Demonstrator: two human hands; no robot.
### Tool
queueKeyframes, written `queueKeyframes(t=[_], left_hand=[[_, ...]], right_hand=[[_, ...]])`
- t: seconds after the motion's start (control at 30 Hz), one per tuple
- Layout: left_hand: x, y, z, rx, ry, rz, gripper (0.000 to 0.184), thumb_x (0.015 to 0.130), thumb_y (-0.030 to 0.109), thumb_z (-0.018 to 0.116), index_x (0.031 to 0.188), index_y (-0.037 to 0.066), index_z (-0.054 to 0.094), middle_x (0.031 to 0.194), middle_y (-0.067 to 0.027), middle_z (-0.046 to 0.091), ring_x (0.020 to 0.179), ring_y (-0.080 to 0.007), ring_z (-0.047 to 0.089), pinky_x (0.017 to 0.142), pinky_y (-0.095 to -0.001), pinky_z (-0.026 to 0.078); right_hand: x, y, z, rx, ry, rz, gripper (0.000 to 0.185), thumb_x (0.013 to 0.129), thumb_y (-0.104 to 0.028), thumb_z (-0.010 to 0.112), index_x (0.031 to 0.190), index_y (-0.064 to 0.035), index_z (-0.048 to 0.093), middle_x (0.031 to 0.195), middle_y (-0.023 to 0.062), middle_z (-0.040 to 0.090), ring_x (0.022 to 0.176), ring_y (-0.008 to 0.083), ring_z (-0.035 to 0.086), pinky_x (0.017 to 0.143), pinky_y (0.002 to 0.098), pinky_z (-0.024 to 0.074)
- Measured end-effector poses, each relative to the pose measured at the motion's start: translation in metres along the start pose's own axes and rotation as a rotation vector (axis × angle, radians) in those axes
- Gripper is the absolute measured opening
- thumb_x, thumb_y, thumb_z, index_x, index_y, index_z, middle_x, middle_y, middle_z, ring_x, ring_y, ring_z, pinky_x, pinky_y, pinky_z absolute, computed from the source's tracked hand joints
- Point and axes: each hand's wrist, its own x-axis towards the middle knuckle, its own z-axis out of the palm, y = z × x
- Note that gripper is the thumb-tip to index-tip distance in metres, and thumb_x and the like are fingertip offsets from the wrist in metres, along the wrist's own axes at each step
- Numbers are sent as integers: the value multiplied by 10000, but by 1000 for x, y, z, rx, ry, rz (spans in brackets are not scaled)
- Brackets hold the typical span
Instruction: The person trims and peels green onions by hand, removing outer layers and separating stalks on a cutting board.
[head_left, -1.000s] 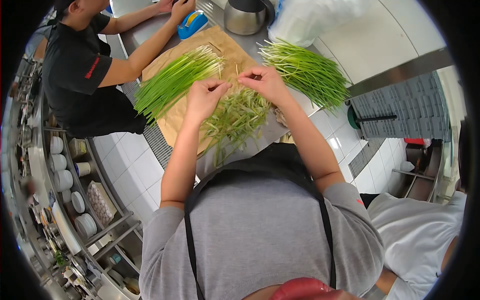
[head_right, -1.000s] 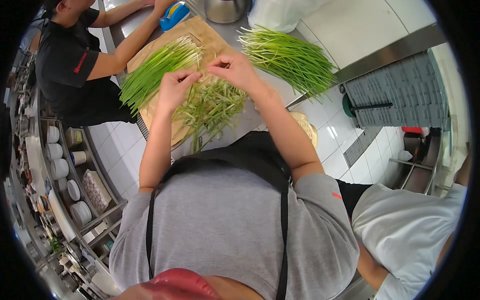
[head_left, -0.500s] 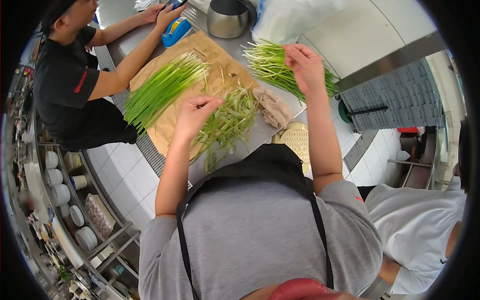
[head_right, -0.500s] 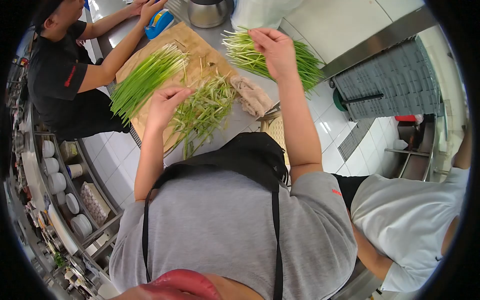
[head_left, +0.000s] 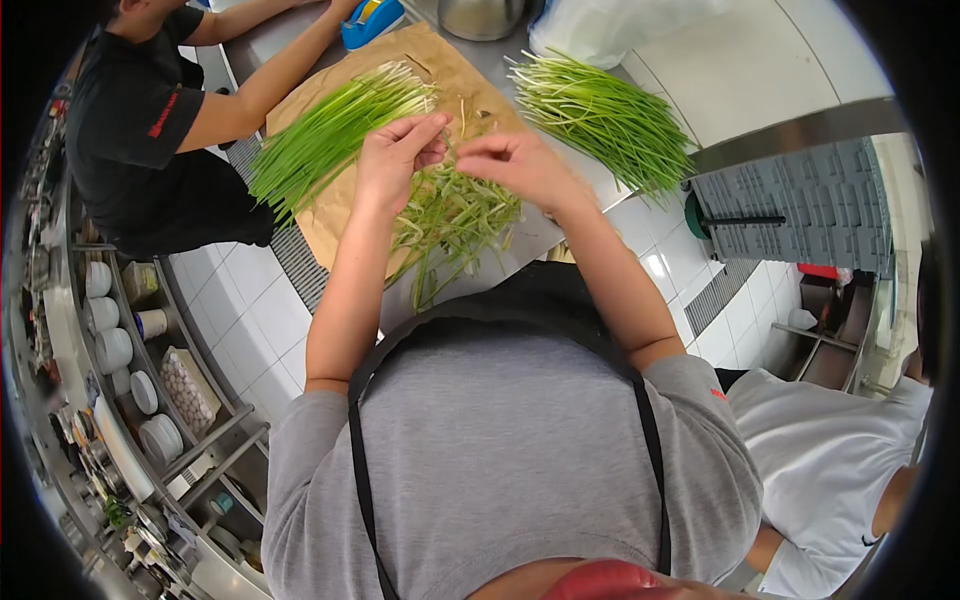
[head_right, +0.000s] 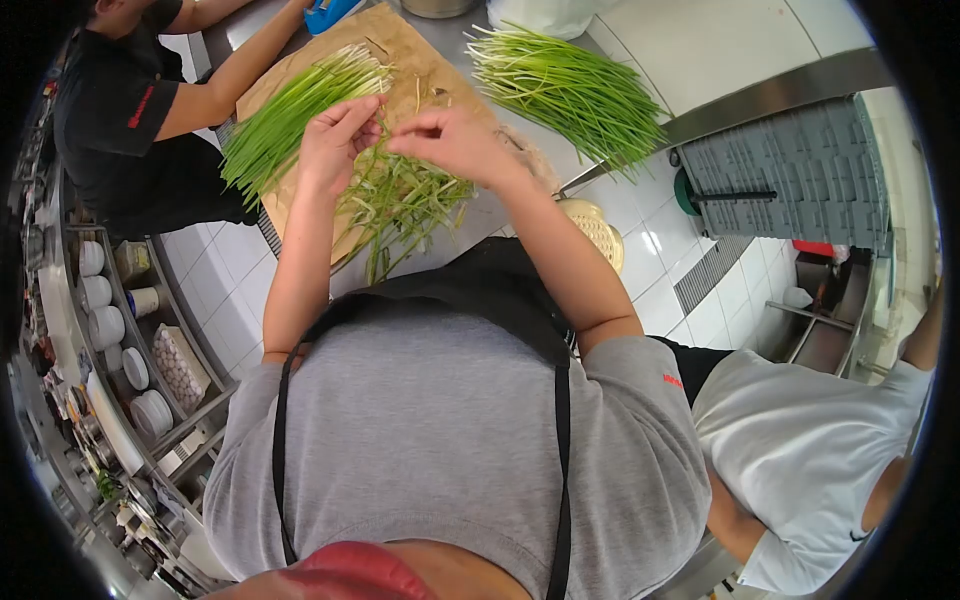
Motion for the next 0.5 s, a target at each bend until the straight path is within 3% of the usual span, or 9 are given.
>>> queueKeyframes(t=[0.1, 0.23, 0.33, 0.4, 0.47, 0.5], left_hand=[[-1, -1, -2, -1, 29, 61, 159, 775, 142, 632, 867, 13, 640, 728, -19, 608, 601, -68, 534, 559, -196, 446], [1, 10, -28, -41, 162, 164, 143, 764, 108, 636, 853, -4, 637, 719, -25, 609, 598, -72, 530, 556, -189, 436], [-2, 12, -53, 219, 153, 191, 142, 749, 85, 638, 858, -5, 635, 736, -29, 614, 606, -70, 528, 570, -186, 431], [-9, 11, -48, 442, 4, 155, 181, 696, 94, 667, 849, 1, 644, 713, -49, 618, 625, -106, 545, 580, -227, 434], [-19, 7, -19, 634, -153, 74, 187, 673, 107, 676, 827, 4, 652, 685, -57, 618, 632, -129, 554, 579, -251, 435], [-21, -1, -10, 755, -184, 212, 234, 673, 149, 673, 869, 24, 647, 702, -97, 622, 631, -181, 566, 588, -283, 443]], right_hand=[[-3, 10, 4, 51, -7, -64, 140, 755, -138, 643, 819, -13, 643, 708, -10, 580, 630, 48, 488, 560, 198, 390], [-19, 10, -25, -319, 40, -71, 134, 723, -135, 653, 792, -20, 651, 696, 10, 590, 614, 66, 504, 551, 210, 401], [-16, 16, -48, -343, 160, -102, 156, 696, -163, 654, 777, -29, 653, 650, 42, 601, 564, 105, 525, 529, 235, 415], [-12, 16, -53, -272, 157, -88, 152, 694, -159, 653, 785, -37, 653, 631, 44, 599, 535, 123, 523, 508, 248, 413], [-3, 12, -32, -315, -26, -127, 148, 692, -154, 671, 791, -46, 657, 595, 11, 562, 530, 74, 479, 502, 218, 382], [-2, 9, -22, -336, -119, -146, 147, 691, -152, 680, 795, -51, 659, 576, -6, 544, 527, 50, 458, 499, 203, 367]])
